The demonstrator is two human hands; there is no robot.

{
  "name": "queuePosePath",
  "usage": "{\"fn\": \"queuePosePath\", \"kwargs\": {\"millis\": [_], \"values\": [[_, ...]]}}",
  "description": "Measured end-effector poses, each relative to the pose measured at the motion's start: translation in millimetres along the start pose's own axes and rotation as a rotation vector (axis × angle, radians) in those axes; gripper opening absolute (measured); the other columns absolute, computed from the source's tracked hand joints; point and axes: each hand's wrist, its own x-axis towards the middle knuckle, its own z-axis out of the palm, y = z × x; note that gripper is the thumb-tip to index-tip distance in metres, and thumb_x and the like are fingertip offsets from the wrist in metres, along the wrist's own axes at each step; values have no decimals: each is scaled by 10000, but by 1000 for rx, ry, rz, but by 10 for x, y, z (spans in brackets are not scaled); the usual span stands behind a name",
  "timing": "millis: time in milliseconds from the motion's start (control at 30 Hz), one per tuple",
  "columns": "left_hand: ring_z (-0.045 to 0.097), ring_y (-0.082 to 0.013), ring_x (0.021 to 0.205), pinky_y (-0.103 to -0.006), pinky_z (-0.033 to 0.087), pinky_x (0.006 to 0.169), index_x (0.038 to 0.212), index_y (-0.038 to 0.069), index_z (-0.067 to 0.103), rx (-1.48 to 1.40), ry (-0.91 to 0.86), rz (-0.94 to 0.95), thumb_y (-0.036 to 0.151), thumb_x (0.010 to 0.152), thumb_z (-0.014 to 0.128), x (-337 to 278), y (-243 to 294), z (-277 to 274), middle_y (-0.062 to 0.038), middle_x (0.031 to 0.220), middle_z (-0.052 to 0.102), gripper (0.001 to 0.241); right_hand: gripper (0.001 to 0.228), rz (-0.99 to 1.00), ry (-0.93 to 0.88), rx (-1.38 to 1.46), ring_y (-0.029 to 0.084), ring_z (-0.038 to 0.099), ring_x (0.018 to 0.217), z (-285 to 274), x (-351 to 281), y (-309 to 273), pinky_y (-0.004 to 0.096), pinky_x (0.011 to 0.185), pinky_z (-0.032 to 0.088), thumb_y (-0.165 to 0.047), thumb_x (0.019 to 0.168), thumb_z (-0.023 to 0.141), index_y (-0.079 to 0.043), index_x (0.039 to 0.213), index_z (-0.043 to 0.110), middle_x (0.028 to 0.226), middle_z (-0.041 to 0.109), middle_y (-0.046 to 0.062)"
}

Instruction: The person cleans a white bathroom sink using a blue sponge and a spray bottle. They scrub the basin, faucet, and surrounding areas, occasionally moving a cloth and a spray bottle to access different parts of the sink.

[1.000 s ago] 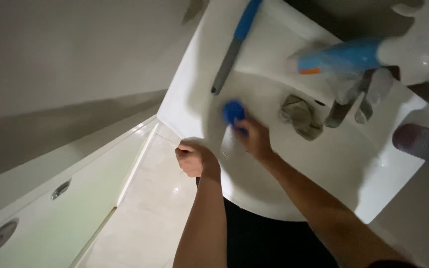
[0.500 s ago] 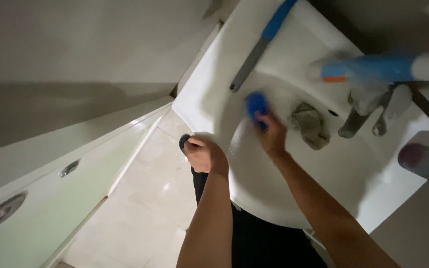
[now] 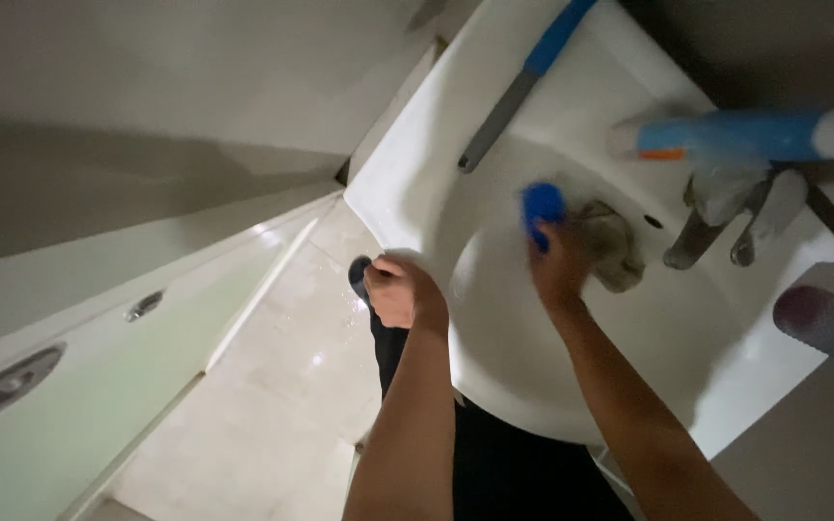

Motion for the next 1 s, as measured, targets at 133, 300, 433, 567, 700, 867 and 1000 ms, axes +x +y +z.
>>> {"fn": "queuePosePath", "kwargs": {"millis": [133,300,433,567,700,867,1000], "values": [[606,-271,478,-375,518,501,612,183,541,5,-20,-35,354,969,483,-33,69,-124,-39,518,551,400,156,239,-240,-329,273,727,900,-393,-338,-42,461,785,599,-348,974,716,-233,1063,659,976,699,15],[676,-345,607,-464,559,594,695,124,592,-70,-72,-15,356,981,473,-71,126,-253,-120,614,623,387,106,372,-601,-278,337,749,919,-731,-934,-378,530,768,607,-337,931,682,-231,937,680,898,731,46],[662,-420,661,-516,541,631,712,90,589,-186,-173,-30,371,969,425,-85,101,-294,-186,653,623,415,300,293,-827,19,354,668,1234,-1300,-963,-362,513,1011,552,-273,790,782,-226,1079,719,1362,700,48],[733,-384,757,-498,591,714,803,135,694,-104,-183,19,373,1004,420,-137,222,-478,-173,754,722,415,286,421,-905,-390,276,727,1144,-1230,-1553,1017,455,971,566,-338,678,775,-391,951,712,1177,772,-75],[745,-363,778,-499,595,713,823,134,661,-148,-265,73,423,1012,371,-10,42,-279,-126,751,720,451,185,1054,-483,-132,446,721,1014,-1069,-1653,492,548,809,524,-266,847,629,-111,908,707,1053,778,187],[749,-364,735,-476,610,642,812,97,673,-72,-234,71,433,1023,295,-187,134,-477,-150,737,724,548,399,437,-697,-123,422,699,1083,-1006,-2166,-537,559,847,576,-339,843,729,-289,1224,622,1440,580,173],[612,-137,749,-355,411,794,824,220,637,-223,-355,4,540,1021,256,197,-357,309,49,754,651,535,688,578,-612,23,443,575,1320,-1759,-2322,-512,601,1048,513,-102,733,851,-100,1370,593,1470,573,220]]}}
